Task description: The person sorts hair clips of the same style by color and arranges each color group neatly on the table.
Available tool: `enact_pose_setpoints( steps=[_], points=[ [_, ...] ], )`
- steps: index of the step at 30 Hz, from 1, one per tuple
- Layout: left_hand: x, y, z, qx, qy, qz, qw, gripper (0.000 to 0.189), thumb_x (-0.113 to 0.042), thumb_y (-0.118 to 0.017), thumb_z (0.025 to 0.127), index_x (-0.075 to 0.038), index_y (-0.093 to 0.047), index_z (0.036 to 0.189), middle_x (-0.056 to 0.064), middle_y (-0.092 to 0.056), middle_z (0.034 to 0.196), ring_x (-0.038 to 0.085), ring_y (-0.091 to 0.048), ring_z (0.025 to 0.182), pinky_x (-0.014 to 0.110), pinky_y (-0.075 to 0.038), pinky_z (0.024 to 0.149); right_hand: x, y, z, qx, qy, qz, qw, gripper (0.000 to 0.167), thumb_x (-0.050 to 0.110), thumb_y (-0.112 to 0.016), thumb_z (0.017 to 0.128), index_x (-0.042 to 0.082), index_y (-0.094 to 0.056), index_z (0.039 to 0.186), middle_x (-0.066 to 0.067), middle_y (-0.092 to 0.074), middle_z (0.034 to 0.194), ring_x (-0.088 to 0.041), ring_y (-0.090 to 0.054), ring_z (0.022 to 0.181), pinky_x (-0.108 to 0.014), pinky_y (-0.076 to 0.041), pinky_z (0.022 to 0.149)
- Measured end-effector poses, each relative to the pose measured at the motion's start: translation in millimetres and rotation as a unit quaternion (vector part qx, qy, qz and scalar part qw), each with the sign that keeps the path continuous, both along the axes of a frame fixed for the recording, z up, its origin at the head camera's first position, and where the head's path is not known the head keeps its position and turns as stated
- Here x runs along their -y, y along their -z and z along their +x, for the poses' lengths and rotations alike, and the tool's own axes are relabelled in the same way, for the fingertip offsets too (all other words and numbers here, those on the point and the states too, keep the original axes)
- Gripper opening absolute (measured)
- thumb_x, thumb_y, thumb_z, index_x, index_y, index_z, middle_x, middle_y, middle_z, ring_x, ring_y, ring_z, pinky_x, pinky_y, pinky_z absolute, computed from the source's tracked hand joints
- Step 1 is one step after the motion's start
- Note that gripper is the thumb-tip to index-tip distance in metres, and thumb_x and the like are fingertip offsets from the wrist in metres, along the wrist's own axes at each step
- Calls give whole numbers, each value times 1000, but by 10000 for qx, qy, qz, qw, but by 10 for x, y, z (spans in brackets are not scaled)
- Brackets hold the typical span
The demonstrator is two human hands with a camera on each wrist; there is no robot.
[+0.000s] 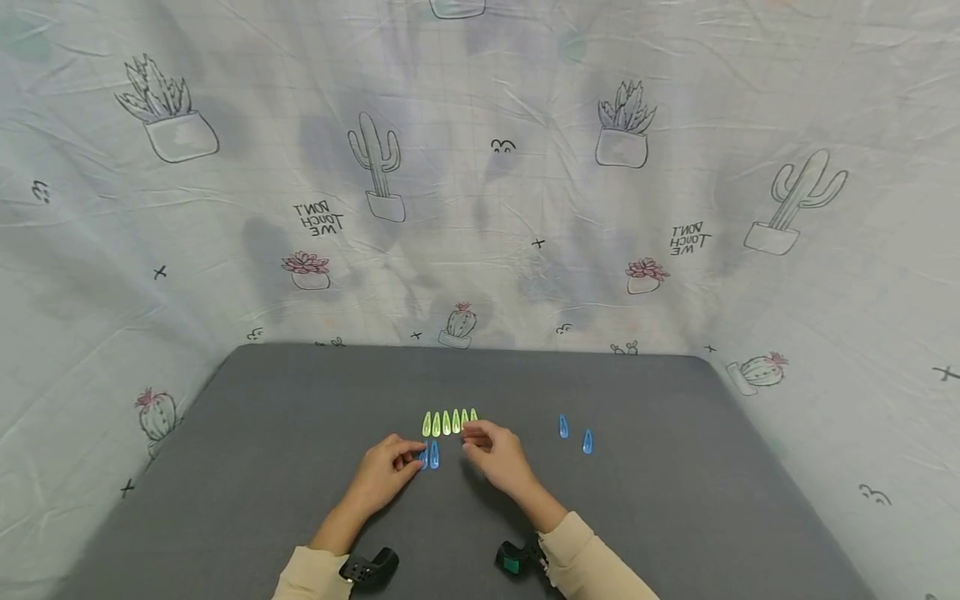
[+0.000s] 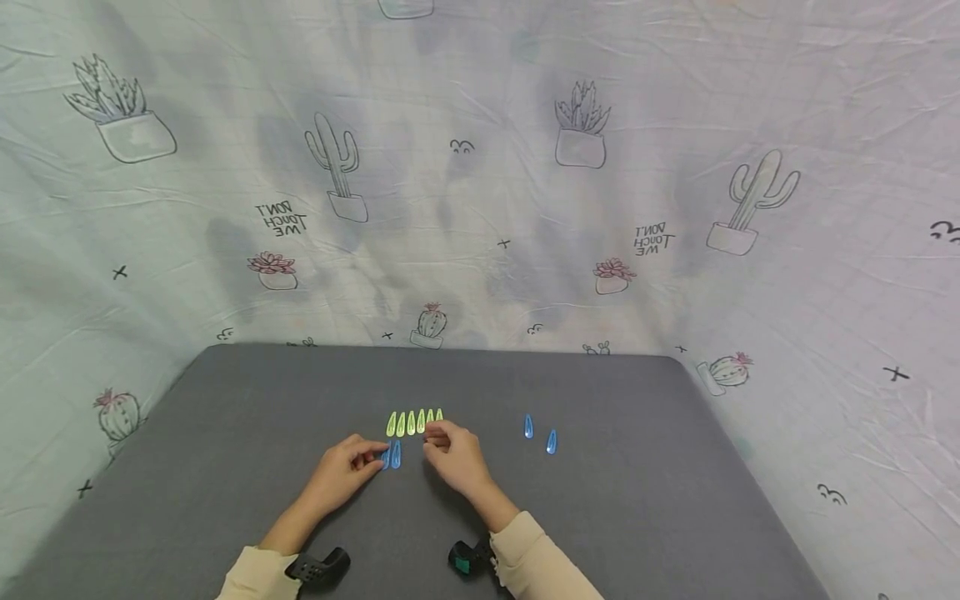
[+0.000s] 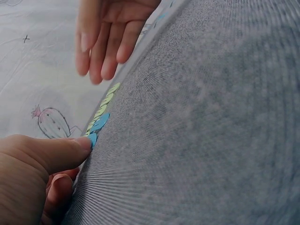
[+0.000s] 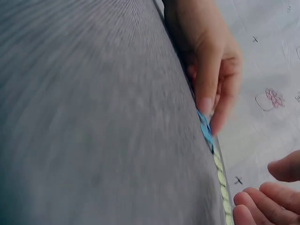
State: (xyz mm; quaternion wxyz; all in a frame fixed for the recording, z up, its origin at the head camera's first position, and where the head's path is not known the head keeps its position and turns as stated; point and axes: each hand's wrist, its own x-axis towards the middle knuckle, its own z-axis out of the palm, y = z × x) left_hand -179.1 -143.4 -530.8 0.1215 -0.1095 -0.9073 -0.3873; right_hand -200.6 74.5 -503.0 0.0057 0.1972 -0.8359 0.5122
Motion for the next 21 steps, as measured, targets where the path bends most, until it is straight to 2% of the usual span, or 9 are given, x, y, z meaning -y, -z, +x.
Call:
enact_pose_setpoints(
  steps=[3,10,12,18,21],
  points=[
    [4,-5,5,11,4,-6,10000,20,-8,-77,77,-11,-75,97,-10,-48,70,0,-40,59,21,-38,57,-109,-36,17,126,-103,-114,9998,33,6,-62,90,-4,-59,121,-19,-66,113,-31,-63,105,-35,-51,87],
    [7,-2,4,4,40,9,10000,21,-8,-77,77,-11,-74,98,-10,-48,71,0,-40,59,21,-38,58,-375,-302,138,230,-231,-406,9986,34,0,-61,89,-9,-56,122,-30,-60,117,-42,-58,111,-47,-47,91],
    [6,5,3,-10,37,0,10000,21,-8,-77,77,-11,-75,97,-10,-48,71,0,-40,59,21,-38,58,-473,-269,124,191,-168,-411,9988,35,2,-61,89,-9,-56,122,-29,-60,118,-41,-58,111,-46,-47,92],
    [3,27,-10,21,7,-26,10000,21,-9,-77,77,-12,-75,98,-10,-48,71,0,-40,60,21,-37,58,-803,-9,5,-27,38,-399,9992,41,9,-64,89,-5,-55,126,-23,-59,124,-35,-57,115,-38,-47,94],
    [5,31,-14,-4,4,-21,10000,20,-9,-76,78,-12,-75,98,-9,-48,71,0,-40,60,21,-37,58,-956,24,-18,-113,-27,-574,9983,44,12,-65,89,-5,-53,128,-25,-56,127,-37,-55,118,-40,-46,96]
  ],
)
